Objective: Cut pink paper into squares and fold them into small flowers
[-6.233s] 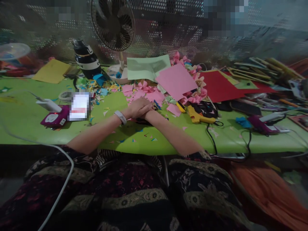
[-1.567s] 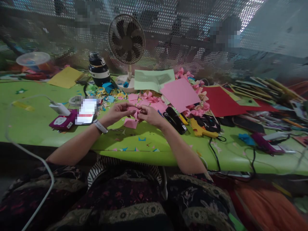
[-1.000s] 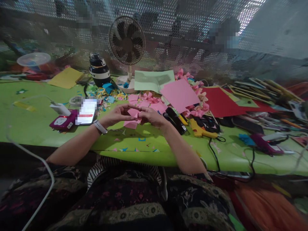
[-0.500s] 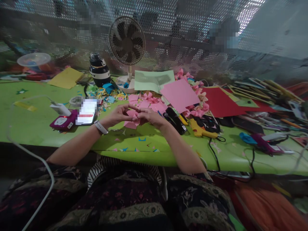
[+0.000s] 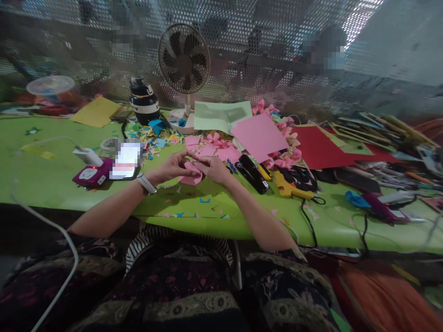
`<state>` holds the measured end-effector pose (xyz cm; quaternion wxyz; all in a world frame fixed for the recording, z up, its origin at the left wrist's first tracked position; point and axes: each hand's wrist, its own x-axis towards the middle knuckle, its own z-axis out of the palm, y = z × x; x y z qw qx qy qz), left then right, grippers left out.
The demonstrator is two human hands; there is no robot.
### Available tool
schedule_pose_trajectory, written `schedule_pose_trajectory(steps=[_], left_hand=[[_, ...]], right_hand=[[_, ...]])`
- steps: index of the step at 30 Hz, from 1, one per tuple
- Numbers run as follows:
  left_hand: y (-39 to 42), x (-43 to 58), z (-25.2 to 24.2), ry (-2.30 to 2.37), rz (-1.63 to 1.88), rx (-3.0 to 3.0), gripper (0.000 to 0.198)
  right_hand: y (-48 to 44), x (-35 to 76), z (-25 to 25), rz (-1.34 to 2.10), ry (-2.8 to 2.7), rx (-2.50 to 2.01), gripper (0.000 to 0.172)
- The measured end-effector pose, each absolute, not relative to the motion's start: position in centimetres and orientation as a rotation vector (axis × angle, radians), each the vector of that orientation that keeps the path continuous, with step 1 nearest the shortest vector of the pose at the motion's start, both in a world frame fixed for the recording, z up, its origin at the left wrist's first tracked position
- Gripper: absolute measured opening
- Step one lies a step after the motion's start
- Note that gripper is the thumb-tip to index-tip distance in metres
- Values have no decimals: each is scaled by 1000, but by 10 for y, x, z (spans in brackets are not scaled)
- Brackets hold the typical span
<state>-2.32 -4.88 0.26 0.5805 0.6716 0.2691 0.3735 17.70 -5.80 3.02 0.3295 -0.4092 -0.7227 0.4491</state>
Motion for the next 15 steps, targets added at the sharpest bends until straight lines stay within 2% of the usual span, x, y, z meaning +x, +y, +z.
schedule_pose_trajectory(steps=[7, 11, 15], left_hand=[[-46, -25, 2, 606, 862, 1561, 78], [-42, -28, 3, 589, 885, 1525, 74], [-43, -31, 10, 635, 959, 1475, 66]], right_hand=[[-52, 184, 40, 1289, -1725, -1092, 38], [-51, 188, 41, 1274, -1742, -1048, 31], [-48, 186, 36, 1266, -1634, -1056, 33]])
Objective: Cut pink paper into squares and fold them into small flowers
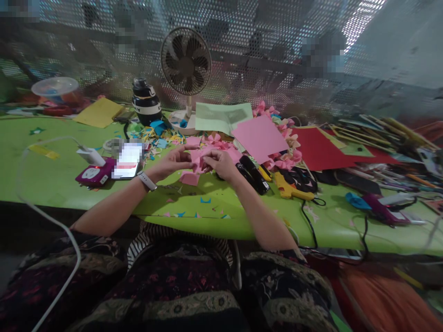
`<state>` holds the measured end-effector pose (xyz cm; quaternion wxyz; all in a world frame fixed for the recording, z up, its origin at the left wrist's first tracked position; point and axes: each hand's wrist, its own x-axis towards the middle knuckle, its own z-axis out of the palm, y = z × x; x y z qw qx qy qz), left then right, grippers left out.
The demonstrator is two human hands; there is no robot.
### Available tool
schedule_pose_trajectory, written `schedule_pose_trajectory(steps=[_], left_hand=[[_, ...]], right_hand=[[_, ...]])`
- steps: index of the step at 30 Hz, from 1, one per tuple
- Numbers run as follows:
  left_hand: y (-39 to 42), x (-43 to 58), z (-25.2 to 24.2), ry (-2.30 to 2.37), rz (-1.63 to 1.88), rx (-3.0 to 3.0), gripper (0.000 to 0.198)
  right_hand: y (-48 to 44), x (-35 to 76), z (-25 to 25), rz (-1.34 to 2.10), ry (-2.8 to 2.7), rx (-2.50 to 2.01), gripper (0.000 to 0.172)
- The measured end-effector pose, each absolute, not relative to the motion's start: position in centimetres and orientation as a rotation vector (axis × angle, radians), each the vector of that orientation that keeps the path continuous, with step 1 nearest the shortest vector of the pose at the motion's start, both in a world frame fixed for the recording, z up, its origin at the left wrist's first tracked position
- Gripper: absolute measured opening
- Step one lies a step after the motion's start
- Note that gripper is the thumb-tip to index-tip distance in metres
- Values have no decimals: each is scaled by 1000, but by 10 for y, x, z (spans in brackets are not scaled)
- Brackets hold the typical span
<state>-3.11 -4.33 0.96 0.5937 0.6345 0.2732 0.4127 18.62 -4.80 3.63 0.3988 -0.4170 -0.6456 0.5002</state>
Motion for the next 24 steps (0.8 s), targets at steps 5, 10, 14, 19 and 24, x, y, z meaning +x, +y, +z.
schedule_pose_trajectory(steps=[5, 10, 14, 19, 24], left_hand=[[-48, -27, 12, 727, 1085, 1493, 63], [-47, -21, 5, 757, 1197, 1542, 54], [-46, -20, 3, 707, 1240, 1487, 41], [-45, -19, 2, 697, 1288, 1480, 39], [-43, -19, 1, 683, 1283, 1488, 46]], right_hand=[[-52, 178, 31, 1169, -1529, -1093, 33], [-62, 172, 29, 1130, -1520, -1086, 34], [-64, 170, 28, 1170, -1509, -1082, 32], [-63, 167, 25, 1218, -1498, -1091, 27], [-59, 171, 23, 1176, -1496, -1114, 32]])
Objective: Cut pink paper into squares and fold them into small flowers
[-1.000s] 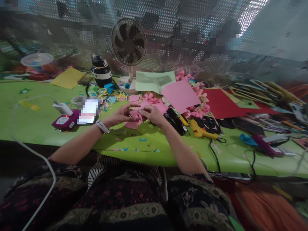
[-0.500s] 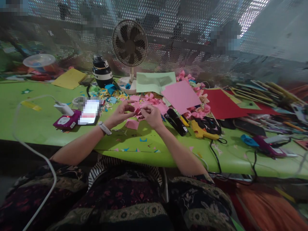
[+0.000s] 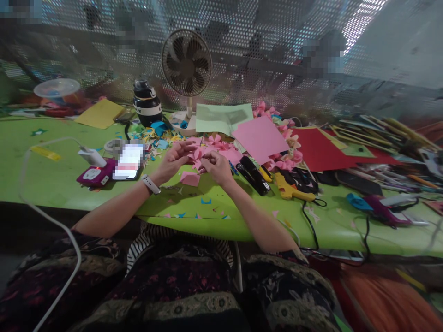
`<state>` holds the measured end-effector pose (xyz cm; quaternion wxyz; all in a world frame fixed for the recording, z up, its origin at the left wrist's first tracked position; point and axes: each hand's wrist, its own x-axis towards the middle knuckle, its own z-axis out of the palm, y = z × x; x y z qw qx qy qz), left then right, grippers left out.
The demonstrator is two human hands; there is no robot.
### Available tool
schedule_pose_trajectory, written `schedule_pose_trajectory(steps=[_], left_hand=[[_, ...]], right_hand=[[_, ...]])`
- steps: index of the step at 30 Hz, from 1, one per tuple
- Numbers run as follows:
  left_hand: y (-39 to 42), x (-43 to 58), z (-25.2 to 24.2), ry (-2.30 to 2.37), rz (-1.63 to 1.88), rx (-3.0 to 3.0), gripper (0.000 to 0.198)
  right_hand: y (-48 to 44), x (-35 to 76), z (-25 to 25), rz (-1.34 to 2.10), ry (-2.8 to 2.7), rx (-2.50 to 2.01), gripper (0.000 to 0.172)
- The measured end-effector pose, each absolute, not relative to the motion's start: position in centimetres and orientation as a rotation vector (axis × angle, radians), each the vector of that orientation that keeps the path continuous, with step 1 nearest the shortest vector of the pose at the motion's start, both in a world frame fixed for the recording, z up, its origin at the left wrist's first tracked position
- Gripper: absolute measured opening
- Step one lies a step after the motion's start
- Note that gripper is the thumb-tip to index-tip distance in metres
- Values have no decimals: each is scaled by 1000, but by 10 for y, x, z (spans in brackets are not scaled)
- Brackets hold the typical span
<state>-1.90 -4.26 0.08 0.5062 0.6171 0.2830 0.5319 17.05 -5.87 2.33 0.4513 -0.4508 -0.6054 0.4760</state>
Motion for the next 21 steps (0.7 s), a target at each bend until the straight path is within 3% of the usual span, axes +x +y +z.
schedule_pose_trajectory(steps=[9, 21], left_hand=[[-41, -19, -3, 632, 1264, 1492, 47], [-41, -19, -5, 582, 1261, 1535, 47]], right_hand=[[-54, 178, 26, 1076, -1526, -1089, 36], [-48, 179, 14, 901, -1651, -1100, 27]])
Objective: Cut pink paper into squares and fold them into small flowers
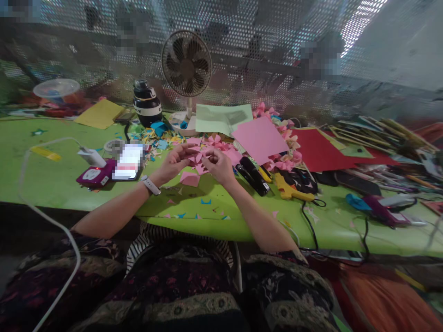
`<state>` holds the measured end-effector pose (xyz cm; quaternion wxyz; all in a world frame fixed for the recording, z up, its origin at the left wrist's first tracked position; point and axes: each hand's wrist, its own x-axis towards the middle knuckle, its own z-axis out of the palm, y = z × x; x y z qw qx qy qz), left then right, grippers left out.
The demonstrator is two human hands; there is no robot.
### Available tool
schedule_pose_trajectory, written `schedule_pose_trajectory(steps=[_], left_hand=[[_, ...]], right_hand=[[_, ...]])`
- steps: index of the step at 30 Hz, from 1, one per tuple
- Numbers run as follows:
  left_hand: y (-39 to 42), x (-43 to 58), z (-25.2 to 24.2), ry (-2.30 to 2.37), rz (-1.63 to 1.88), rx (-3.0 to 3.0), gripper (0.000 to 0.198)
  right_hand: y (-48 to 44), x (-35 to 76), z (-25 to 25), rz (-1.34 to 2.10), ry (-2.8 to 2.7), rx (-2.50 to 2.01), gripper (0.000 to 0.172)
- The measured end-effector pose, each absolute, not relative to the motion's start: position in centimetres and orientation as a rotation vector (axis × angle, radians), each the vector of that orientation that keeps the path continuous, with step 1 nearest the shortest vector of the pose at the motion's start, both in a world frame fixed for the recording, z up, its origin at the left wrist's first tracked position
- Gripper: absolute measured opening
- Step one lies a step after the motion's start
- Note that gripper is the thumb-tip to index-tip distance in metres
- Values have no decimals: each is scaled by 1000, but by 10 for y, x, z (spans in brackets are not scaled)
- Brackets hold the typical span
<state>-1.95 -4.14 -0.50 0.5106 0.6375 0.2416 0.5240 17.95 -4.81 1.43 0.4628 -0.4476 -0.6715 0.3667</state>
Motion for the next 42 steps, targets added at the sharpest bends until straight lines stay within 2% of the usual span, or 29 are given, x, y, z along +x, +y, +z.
schedule_pose_trajectory(steps=[6, 12, 19, 36, 42], left_hand=[[-39, -20, -7, 562, 1308, 1490, 57], [-41, -21, -3, 614, 1270, 1429, 57], [-42, -19, -3, 601, 1267, 1398, 60], [-42, -23, -1, 593, 1161, 1214, 65], [-47, -20, 1, 567, 1152, 1161, 69]], right_hand=[[-46, 181, 4, 383, -1861, -1061, 53], [-44, 181, 0, 128, -2024, -920, 25], [-44, 179, 1, 104, -1953, -843, 10], [-47, 178, 5, 407, -1843, -714, 26], [-45, 181, 8, 445, -1853, -756, 26]])
